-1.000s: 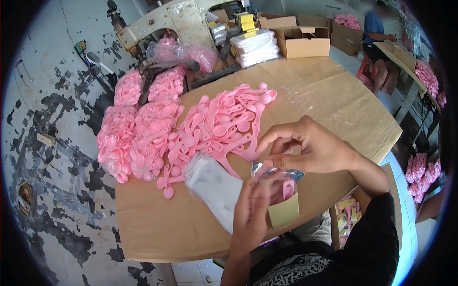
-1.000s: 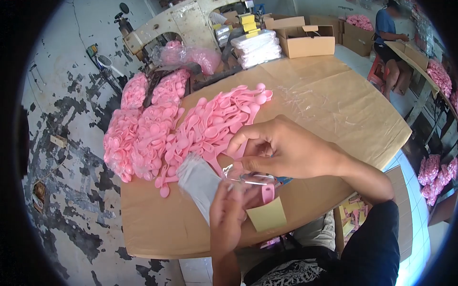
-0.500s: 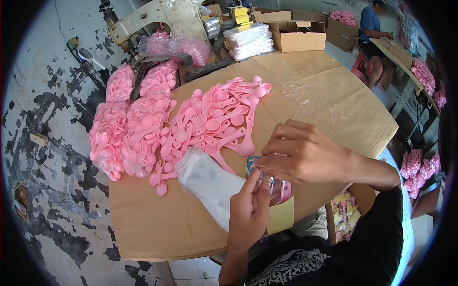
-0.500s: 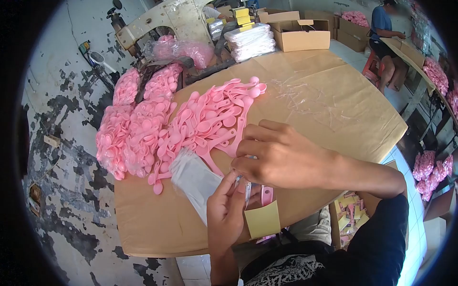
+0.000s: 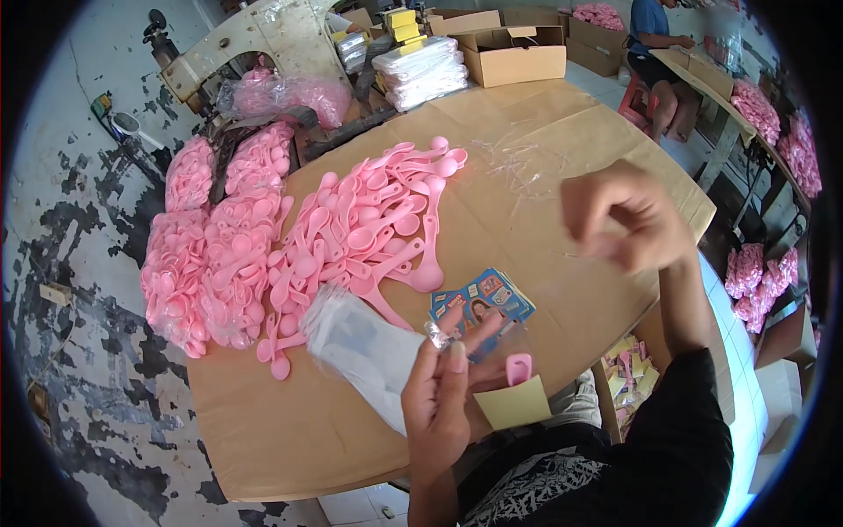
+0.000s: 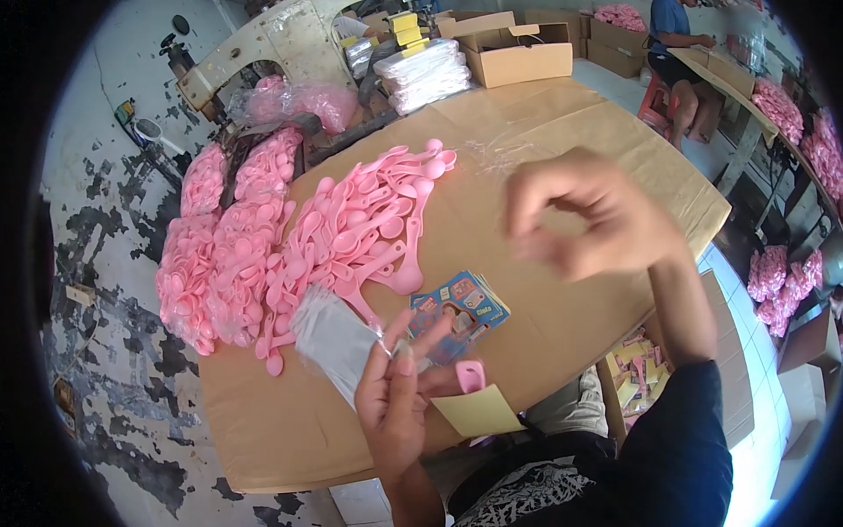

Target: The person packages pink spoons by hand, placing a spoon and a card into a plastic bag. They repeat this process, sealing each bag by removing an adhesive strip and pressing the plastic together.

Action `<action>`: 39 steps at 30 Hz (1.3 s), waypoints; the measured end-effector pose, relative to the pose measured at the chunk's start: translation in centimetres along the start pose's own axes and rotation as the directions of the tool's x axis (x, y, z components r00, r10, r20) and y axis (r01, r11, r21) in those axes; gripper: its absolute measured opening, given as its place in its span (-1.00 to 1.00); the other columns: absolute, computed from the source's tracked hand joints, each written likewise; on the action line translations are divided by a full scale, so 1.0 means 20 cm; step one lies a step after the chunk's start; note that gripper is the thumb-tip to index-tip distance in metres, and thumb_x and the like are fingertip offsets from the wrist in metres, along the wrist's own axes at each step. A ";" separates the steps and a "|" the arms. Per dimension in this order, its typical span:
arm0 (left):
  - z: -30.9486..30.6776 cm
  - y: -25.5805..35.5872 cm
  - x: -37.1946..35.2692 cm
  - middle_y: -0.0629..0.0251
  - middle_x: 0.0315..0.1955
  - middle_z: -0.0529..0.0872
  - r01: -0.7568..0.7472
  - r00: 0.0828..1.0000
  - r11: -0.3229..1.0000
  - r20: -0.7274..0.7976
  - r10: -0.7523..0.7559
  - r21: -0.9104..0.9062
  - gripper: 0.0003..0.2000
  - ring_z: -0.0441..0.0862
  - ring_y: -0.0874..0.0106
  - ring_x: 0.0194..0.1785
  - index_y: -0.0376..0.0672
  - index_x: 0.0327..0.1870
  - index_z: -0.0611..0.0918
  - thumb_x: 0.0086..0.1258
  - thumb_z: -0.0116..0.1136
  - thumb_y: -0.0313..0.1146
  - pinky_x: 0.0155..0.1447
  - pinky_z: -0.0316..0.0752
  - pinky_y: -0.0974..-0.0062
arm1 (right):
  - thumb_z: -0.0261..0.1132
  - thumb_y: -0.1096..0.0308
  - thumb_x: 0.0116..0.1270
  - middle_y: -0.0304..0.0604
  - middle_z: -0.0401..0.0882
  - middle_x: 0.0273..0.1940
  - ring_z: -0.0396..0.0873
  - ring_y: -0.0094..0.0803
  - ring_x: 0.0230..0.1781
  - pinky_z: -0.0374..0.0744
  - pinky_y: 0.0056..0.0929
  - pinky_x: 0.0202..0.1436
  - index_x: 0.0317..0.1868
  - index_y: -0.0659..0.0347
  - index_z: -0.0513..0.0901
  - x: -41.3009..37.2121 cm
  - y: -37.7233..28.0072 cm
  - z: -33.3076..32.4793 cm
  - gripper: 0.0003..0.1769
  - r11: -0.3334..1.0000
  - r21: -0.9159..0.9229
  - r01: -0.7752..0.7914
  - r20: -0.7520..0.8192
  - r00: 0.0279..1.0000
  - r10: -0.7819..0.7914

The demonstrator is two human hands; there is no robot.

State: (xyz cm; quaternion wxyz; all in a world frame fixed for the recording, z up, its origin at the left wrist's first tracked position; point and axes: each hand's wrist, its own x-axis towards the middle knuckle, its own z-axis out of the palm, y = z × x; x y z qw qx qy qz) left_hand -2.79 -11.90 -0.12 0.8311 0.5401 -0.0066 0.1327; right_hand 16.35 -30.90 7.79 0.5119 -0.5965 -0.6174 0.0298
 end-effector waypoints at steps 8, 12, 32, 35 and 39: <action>-0.06 0.02 -0.02 -0.02 0.16 0.58 0.036 0.988 0.977 -0.152 -0.004 0.208 -0.62 0.68 0.48 -0.05 -0.43 0.34 0.31 0.60 -0.19 -0.46 0.00 0.56 0.65 | 0.28 0.49 0.31 -0.15 0.65 0.02 0.57 -0.42 -0.08 0.58 -0.45 -0.07 0.10 0.29 0.62 -0.25 0.26 -0.19 -0.67 0.632 -0.490 -0.600 -0.539 0.779 0.322; -0.02 0.03 0.00 -0.01 0.18 0.57 -0.038 0.985 0.987 -0.160 0.064 0.157 -0.63 0.62 0.51 0.05 -0.43 0.34 0.33 0.58 -0.15 -0.48 -0.02 0.50 0.72 | 0.28 0.46 0.34 -0.13 0.69 -0.11 0.64 -0.44 -0.18 0.59 -0.47 -0.11 0.07 0.31 0.61 -0.18 0.05 0.00 -0.70 0.839 -0.286 -0.463 -0.440 0.841 0.315; -0.13 0.08 -0.03 0.18 -0.07 0.70 0.022 0.984 0.990 -0.180 0.004 0.139 -0.72 0.62 0.56 -0.06 -0.42 0.14 0.57 0.54 0.02 -0.44 0.06 0.52 0.59 | 0.31 0.56 0.33 -0.15 0.72 -0.21 0.65 -0.54 -0.13 0.61 -0.55 -0.01 -0.06 0.32 0.69 0.02 0.10 0.54 -0.81 0.852 0.384 -0.357 0.116 0.934 0.339; -0.15 0.10 -0.02 0.21 -0.06 0.69 0.065 0.988 0.974 -0.153 -0.032 0.219 -0.72 0.61 0.57 -0.02 -0.41 0.17 0.56 0.52 0.04 -0.50 0.07 0.50 0.61 | 0.32 0.56 0.32 -0.14 0.72 -0.21 0.65 -0.52 -0.12 0.59 -0.55 0.00 -0.05 0.31 0.70 -0.02 0.16 0.57 -0.81 0.835 0.427 -0.347 0.059 0.932 0.357; -0.15 0.13 -0.02 0.25 -0.08 0.69 -0.007 0.994 0.934 -0.097 0.044 0.358 -0.72 0.61 0.57 -0.03 -0.39 0.17 0.56 0.50 0.03 -0.54 0.07 0.47 0.65 | 0.33 0.54 0.32 -0.11 0.72 -0.20 0.65 -0.51 -0.16 0.58 -0.53 -0.07 -0.06 0.29 0.72 -0.03 0.18 0.57 -0.81 0.913 0.304 -0.272 0.010 0.959 0.283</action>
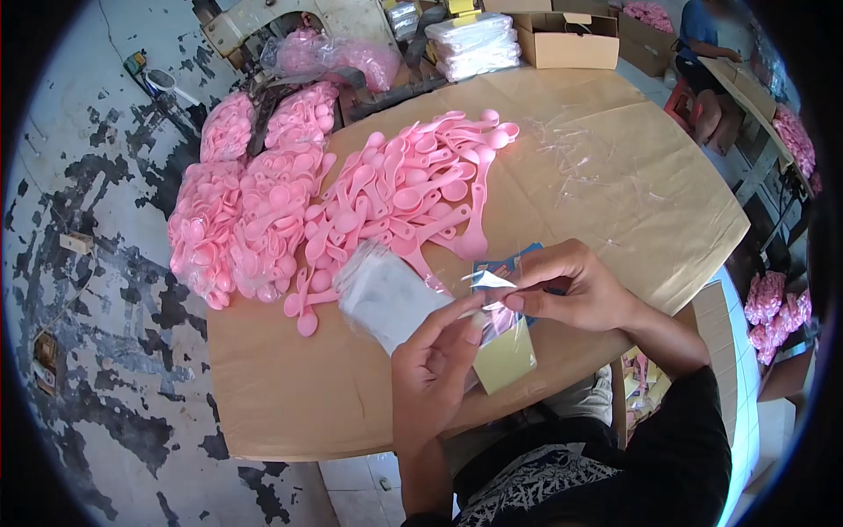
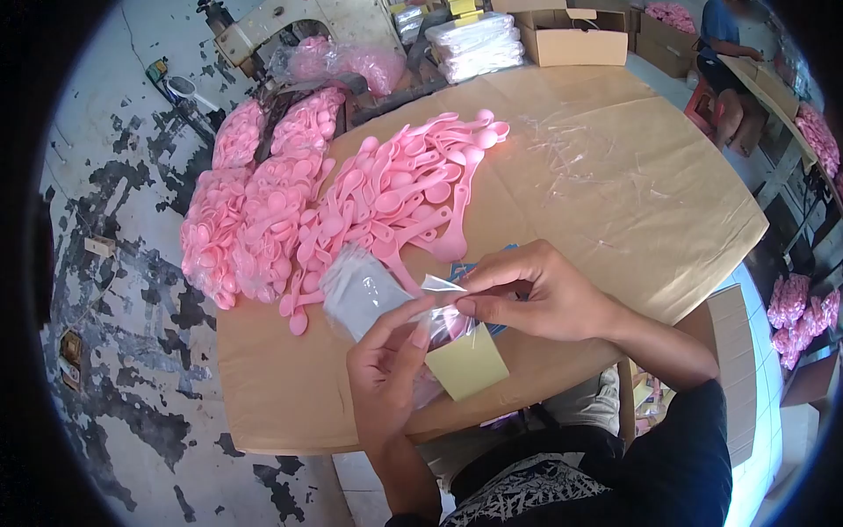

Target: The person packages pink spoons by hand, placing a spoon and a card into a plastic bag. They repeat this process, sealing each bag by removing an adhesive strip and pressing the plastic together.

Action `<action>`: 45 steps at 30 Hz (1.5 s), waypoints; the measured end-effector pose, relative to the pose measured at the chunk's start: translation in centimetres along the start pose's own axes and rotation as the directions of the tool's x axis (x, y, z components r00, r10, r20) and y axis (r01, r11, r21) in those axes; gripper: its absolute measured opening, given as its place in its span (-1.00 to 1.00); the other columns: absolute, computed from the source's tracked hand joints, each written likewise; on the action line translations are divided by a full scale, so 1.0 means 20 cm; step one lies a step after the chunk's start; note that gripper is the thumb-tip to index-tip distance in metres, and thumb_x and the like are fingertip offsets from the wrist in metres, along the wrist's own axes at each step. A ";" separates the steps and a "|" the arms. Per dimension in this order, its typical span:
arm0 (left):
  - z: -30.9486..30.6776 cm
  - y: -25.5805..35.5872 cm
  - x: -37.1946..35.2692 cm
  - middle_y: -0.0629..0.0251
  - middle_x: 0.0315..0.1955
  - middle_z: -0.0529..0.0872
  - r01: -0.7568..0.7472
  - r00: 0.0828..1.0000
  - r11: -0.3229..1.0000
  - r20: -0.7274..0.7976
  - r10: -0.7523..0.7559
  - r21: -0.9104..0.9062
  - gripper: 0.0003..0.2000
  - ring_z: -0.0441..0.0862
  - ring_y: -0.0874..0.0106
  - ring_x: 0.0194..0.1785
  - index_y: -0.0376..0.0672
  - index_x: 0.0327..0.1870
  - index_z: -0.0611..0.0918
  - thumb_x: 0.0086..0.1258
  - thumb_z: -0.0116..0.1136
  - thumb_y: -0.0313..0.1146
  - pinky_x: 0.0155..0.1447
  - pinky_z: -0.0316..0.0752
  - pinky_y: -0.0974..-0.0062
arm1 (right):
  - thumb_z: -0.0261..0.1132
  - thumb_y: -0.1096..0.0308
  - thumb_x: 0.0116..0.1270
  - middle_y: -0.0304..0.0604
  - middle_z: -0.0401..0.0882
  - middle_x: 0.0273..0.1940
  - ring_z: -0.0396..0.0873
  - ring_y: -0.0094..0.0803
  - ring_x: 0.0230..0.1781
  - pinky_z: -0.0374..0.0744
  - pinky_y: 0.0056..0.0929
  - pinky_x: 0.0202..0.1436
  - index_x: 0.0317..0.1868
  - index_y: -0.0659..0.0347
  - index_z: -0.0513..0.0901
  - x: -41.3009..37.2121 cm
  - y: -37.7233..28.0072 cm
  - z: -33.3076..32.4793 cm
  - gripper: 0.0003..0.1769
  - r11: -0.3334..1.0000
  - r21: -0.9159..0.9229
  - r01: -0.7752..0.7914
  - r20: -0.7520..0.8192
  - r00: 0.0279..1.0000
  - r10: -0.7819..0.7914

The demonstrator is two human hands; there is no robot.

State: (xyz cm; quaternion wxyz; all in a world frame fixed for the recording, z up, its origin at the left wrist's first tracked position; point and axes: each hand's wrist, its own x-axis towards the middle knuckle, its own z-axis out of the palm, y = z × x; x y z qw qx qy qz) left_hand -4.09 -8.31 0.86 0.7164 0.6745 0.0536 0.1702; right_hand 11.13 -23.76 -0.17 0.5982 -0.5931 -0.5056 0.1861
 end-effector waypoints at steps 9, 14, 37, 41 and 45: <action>-0.02 -0.06 0.01 0.37 -0.33 0.70 -0.124 0.991 0.989 -0.032 0.127 0.077 -0.84 0.36 0.79 -0.43 -0.33 -0.06 0.65 0.48 0.02 -0.59 -0.38 0.22 0.77 | 0.30 0.67 0.16 -0.14 0.73 -0.30 0.65 -0.39 -0.27 0.57 -0.43 -0.14 -0.19 0.21 0.78 -0.01 -0.02 -0.08 -0.75 0.982 -0.083 0.168 0.073 0.984 -0.162; -0.02 -0.07 0.01 0.37 -0.37 0.70 -0.116 0.993 0.984 -0.002 0.117 0.137 -0.82 0.36 0.76 -0.45 -0.34 -0.12 0.66 0.45 -0.03 -0.64 -0.37 0.24 0.76 | 0.27 0.70 0.05 -0.20 0.73 -0.36 0.63 -0.33 -0.32 0.55 -0.41 -0.22 -0.28 0.19 0.78 0.00 0.01 -0.08 -0.72 0.945 -0.177 0.275 0.061 0.961 -0.269; -0.13 -0.08 -0.13 0.02 0.05 0.67 -0.361 0.927 0.864 0.036 0.373 0.352 -0.66 0.65 0.18 0.12 -0.29 -0.03 0.59 0.14 0.38 -0.58 0.18 0.55 0.28 | 0.50 0.36 0.13 -0.10 0.71 -0.19 0.70 -0.38 -0.25 0.59 -0.44 -0.16 -0.02 0.31 0.64 -0.50 -0.36 -0.36 -0.59 0.852 -0.506 -0.136 -0.113 0.989 0.091; -0.34 -0.12 -0.23 -0.02 0.18 0.58 -0.295 0.933 0.656 0.062 0.354 0.694 -0.56 0.49 -0.02 0.28 -0.22 0.10 0.60 0.13 0.37 -0.47 0.33 0.37 0.11 | 0.51 0.32 0.10 -0.10 0.70 -0.22 0.66 -0.37 -0.24 0.56 -0.40 -0.12 -0.05 0.28 0.64 -0.74 -0.53 -0.58 -0.59 0.607 -0.696 -0.383 -0.121 0.896 0.427; -0.29 -0.15 -0.25 -0.02 0.30 0.46 -0.223 0.957 0.502 0.090 0.276 0.836 -0.54 0.30 -0.12 0.40 -0.17 0.15 0.60 0.19 0.33 -0.32 0.42 0.18 -0.03 | 0.45 0.33 0.16 -0.14 0.69 -0.26 0.64 -0.29 -0.29 0.52 -0.32 -0.16 -0.11 0.28 0.66 -0.42 -0.46 -0.33 -0.69 0.661 -0.739 -0.132 -0.085 0.991 0.104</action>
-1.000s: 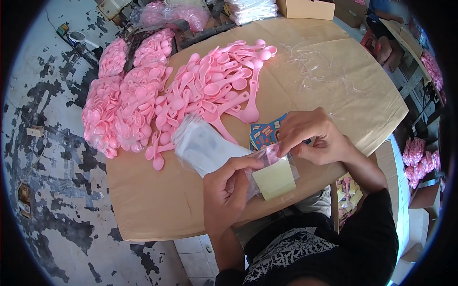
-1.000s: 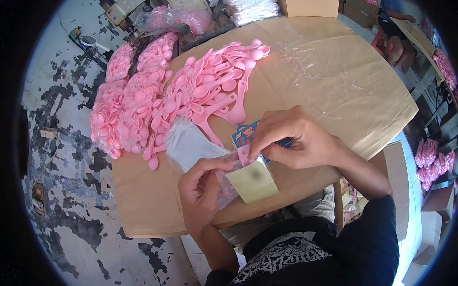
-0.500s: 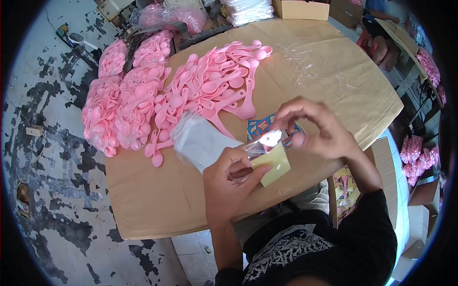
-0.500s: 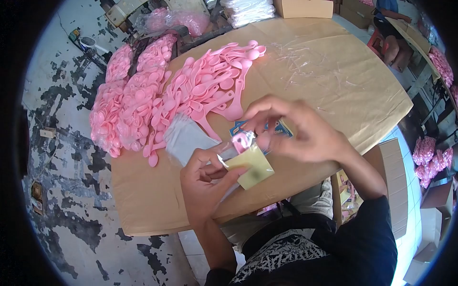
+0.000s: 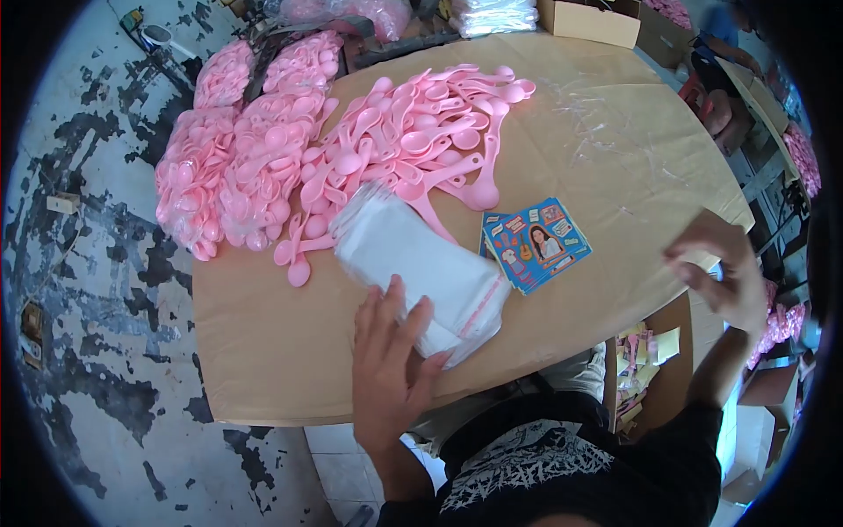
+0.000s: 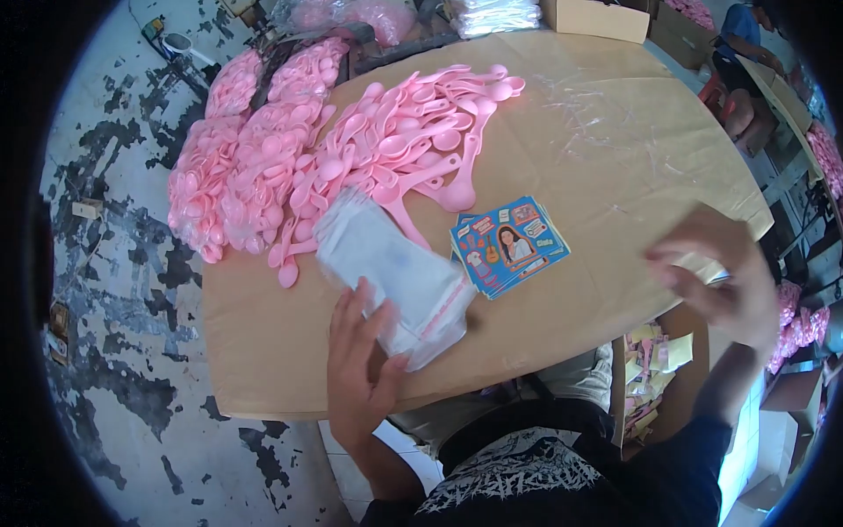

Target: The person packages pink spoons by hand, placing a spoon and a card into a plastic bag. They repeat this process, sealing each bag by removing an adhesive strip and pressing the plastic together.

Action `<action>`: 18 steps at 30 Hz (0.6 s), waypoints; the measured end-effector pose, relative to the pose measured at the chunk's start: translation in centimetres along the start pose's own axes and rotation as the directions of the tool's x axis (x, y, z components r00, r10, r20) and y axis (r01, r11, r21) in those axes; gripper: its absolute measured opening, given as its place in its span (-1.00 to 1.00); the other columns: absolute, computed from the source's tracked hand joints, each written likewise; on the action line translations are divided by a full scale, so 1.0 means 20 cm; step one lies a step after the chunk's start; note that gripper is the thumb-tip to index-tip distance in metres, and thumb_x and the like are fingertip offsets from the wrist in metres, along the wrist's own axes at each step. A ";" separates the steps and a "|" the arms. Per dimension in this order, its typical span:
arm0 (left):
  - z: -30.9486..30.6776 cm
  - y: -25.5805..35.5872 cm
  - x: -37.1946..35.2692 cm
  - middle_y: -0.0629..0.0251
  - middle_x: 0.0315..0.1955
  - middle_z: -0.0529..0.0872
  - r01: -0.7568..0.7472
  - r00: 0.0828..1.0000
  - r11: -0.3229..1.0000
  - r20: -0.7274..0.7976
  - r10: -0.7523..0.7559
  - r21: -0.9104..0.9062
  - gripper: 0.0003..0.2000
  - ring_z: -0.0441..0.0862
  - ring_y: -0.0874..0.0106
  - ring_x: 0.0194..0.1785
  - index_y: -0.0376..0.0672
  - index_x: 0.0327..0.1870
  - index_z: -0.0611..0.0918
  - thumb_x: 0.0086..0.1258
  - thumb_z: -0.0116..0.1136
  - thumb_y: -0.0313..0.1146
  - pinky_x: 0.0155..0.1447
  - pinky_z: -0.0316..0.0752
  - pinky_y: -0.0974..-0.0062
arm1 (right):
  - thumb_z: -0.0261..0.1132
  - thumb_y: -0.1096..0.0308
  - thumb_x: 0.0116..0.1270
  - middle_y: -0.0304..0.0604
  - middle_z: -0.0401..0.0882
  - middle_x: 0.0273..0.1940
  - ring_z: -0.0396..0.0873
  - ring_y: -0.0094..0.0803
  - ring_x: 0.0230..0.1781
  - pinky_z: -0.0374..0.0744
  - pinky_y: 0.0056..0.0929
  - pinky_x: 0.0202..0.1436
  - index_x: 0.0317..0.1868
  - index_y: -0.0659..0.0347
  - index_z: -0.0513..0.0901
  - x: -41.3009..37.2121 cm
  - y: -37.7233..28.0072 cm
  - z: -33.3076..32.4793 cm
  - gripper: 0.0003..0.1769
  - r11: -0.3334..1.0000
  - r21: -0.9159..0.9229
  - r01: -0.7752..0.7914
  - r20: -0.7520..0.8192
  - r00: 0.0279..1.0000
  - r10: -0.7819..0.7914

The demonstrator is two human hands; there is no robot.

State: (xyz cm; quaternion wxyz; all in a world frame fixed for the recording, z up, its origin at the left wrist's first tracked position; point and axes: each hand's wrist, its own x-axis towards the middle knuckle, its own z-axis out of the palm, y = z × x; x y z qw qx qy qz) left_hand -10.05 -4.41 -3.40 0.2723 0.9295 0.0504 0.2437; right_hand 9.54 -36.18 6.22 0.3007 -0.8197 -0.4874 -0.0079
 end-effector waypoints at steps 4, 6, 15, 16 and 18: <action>0.01 -0.03 -0.03 0.03 0.34 0.43 -0.020 1.000 1.000 -0.009 0.020 0.014 -0.59 0.30 -0.12 0.39 -0.14 0.13 0.61 0.25 0.28 -0.26 0.41 0.17 -0.05 | 0.35 0.22 0.27 -0.10 0.67 -0.36 0.60 -0.16 -0.35 0.49 -0.20 -0.08 -0.22 0.26 0.68 0.46 -0.16 0.36 -0.75 0.954 0.020 0.300 0.038 0.953 -0.301; 0.00 -0.03 -0.04 0.01 0.33 0.45 -0.031 0.999 0.999 -0.006 0.031 0.020 -0.60 0.31 -0.13 0.39 -0.18 0.13 0.61 0.25 0.26 -0.31 0.42 0.19 0.00 | 0.34 0.16 0.29 -0.09 0.67 -0.34 0.62 -0.14 -0.32 0.51 -0.20 -0.10 -0.27 0.26 0.67 0.64 -0.18 0.51 -0.71 0.929 -0.074 0.362 0.087 0.931 -0.356; -0.01 -0.02 -0.04 0.13 0.29 0.51 -0.070 0.996 0.996 -0.054 0.073 0.052 -0.68 0.35 0.00 0.40 -0.14 0.09 0.65 0.30 0.19 -0.42 0.43 0.21 -0.01 | 0.30 0.19 0.31 -0.01 0.69 -0.31 0.66 -0.13 -0.29 0.56 -0.22 -0.15 -0.24 0.30 0.66 0.85 -0.18 0.62 -0.71 0.986 0.154 0.065 0.450 0.884 -0.129; -0.01 -0.02 -0.04 0.16 0.28 0.53 -0.089 0.996 0.994 -0.022 0.091 0.060 -0.69 0.36 0.03 0.40 -0.14 0.09 0.66 0.31 0.18 -0.43 0.43 0.21 -0.01 | 0.29 0.20 0.32 0.01 0.69 -0.29 0.66 -0.13 -0.29 0.56 -0.21 -0.14 -0.22 0.31 0.65 0.85 -0.17 0.61 -0.71 0.988 0.135 0.069 0.462 0.878 -0.125; -0.01 -0.02 -0.05 0.21 0.25 0.56 -0.099 0.995 0.994 -0.002 0.099 0.053 -0.70 0.39 0.07 0.39 -0.12 0.07 0.67 0.32 0.16 -0.45 0.43 0.21 -0.01 | 0.27 0.22 0.33 0.03 0.70 -0.24 0.66 -0.11 -0.29 0.56 -0.20 -0.13 -0.18 0.34 0.65 0.84 -0.16 0.60 -0.70 0.992 0.101 0.074 0.484 0.868 -0.114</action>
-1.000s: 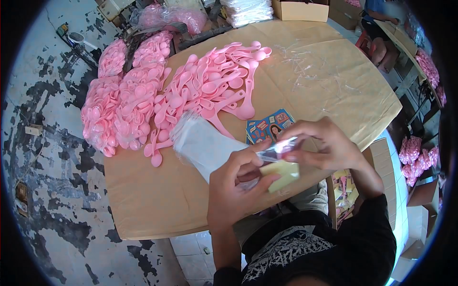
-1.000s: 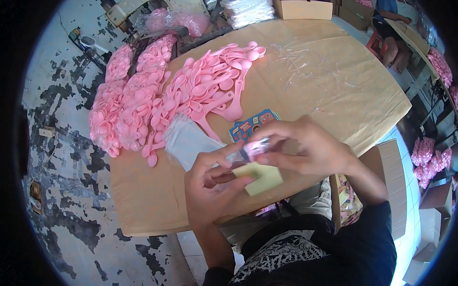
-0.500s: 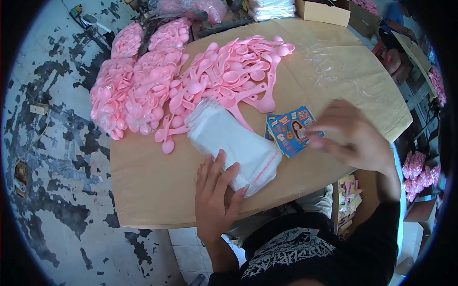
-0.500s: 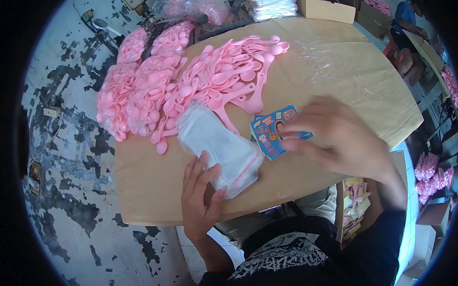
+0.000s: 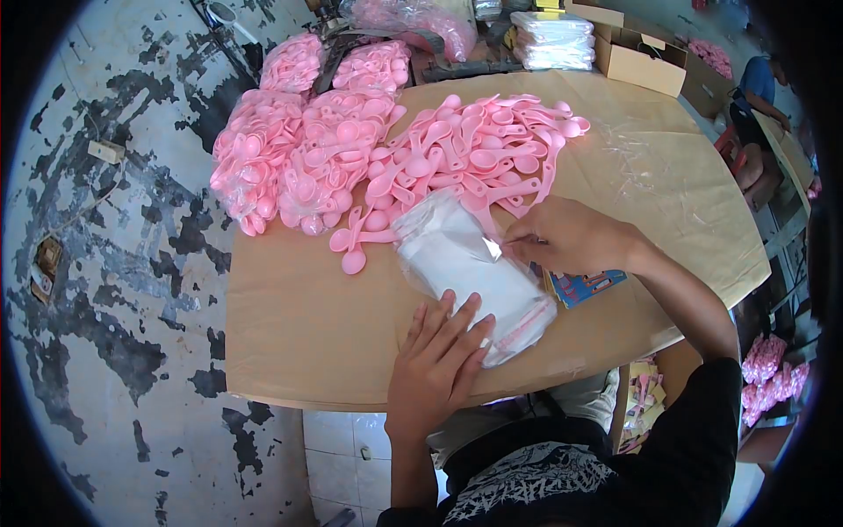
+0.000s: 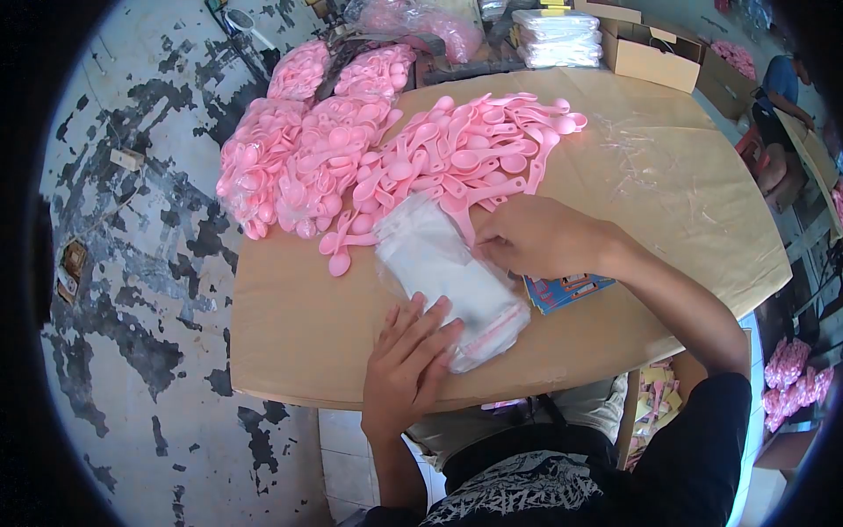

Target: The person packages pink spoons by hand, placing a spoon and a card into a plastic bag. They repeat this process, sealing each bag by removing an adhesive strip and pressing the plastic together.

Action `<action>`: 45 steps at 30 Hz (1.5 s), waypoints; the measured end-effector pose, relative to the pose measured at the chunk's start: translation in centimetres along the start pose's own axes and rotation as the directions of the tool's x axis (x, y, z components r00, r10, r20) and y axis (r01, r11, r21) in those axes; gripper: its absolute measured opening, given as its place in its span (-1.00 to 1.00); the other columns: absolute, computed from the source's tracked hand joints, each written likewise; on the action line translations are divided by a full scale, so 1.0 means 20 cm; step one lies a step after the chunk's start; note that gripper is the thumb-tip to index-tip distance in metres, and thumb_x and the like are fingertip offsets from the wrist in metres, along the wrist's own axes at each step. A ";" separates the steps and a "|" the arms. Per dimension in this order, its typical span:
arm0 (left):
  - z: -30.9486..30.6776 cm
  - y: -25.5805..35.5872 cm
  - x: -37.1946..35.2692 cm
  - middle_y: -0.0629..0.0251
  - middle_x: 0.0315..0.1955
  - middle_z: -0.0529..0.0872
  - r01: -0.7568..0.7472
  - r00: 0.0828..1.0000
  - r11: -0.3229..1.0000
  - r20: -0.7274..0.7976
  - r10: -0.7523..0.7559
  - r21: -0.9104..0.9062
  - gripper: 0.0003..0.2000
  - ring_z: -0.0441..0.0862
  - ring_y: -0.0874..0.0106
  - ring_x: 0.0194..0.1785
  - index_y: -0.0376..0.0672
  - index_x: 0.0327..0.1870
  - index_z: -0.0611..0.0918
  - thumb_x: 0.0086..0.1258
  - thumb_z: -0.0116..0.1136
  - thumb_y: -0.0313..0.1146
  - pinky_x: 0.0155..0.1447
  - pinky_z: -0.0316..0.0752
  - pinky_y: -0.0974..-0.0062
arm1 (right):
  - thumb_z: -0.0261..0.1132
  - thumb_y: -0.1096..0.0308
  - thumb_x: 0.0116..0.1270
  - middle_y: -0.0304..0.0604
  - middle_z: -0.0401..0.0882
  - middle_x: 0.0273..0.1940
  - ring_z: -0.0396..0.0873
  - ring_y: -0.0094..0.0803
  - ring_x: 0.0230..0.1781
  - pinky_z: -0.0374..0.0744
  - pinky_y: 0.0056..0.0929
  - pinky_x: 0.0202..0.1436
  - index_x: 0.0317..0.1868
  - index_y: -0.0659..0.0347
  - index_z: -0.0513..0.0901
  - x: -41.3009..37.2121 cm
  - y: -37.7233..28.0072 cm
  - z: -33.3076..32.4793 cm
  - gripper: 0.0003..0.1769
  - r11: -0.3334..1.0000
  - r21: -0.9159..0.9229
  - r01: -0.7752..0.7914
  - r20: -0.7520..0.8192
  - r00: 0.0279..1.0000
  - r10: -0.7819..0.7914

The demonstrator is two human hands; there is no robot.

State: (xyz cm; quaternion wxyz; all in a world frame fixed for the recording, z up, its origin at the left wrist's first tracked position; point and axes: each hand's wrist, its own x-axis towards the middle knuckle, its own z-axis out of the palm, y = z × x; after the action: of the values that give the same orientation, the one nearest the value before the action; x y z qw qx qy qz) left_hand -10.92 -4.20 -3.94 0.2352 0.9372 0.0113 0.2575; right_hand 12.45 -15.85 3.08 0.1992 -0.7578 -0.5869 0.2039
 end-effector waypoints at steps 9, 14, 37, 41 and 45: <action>-0.05 0.06 0.03 0.17 0.20 0.60 0.034 0.997 0.995 -0.072 -0.041 -0.095 -0.68 0.43 0.13 0.37 -0.18 0.07 0.66 0.39 0.17 -0.24 0.45 0.19 0.04 | 0.15 0.47 0.44 -0.20 0.62 -0.31 0.53 -0.62 -0.30 0.53 -0.54 -0.21 0.07 0.31 0.58 -0.16 -0.02 -0.17 -0.75 0.887 0.381 0.260 -0.457 0.887 -0.064; 0.06 0.39 0.21 -0.12 0.15 0.58 0.071 0.901 0.518 -0.169 -0.400 -0.852 -0.56 0.53 0.11 0.28 -0.37 0.23 0.48 0.54 0.01 -0.18 0.38 0.33 0.13 | 0.19 0.42 0.43 -0.12 0.64 -0.28 0.60 -0.47 -0.33 0.54 -0.49 -0.24 0.05 0.23 0.54 -0.31 -0.23 -0.17 -0.78 0.889 0.374 0.265 -0.200 0.959 -0.202; 0.15 0.25 0.25 -0.01 -0.09 0.69 -0.162 0.703 0.238 -0.281 -0.653 -0.958 -0.68 0.72 0.22 -0.03 -0.42 0.14 0.45 0.46 0.14 -0.45 0.05 0.70 0.28 | 0.34 0.37 0.36 -0.22 0.65 -0.44 0.49 -0.65 -0.40 0.49 -0.51 -0.29 -0.17 0.34 0.69 -0.32 0.15 -0.10 -0.82 0.917 0.342 0.204 -0.409 0.911 -0.051; 0.12 0.23 0.27 -0.01 -0.09 0.68 -0.178 0.672 0.233 -0.291 -0.681 -0.956 -0.66 0.71 0.22 -0.02 -0.44 0.15 0.43 0.45 0.15 -0.45 0.06 0.69 0.27 | 0.36 0.36 0.36 -0.24 0.66 -0.43 0.49 -0.71 -0.40 0.48 -0.56 -0.31 -0.17 0.34 0.69 -0.34 0.08 -0.06 -0.82 0.860 0.454 0.234 -0.335 0.939 -0.079; 0.12 0.25 0.28 -0.03 -0.06 0.67 -0.123 0.637 0.228 -0.253 -0.728 -0.966 -0.63 0.68 0.21 0.06 -0.46 0.19 0.41 0.47 0.12 -0.46 0.10 0.67 0.25 | 0.37 0.39 0.33 -0.23 0.67 -0.41 0.51 -0.66 -0.43 0.47 -0.52 -0.37 -0.18 0.31 0.70 -0.32 0.02 0.02 -0.85 0.820 0.488 0.300 -0.409 0.908 -0.089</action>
State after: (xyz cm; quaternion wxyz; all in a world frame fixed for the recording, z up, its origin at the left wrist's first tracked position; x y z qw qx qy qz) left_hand -5.30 -8.96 -0.79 0.7601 0.4159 0.1487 0.4766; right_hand 11.08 -22.06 2.98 0.5309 -0.6299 -0.5328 0.1934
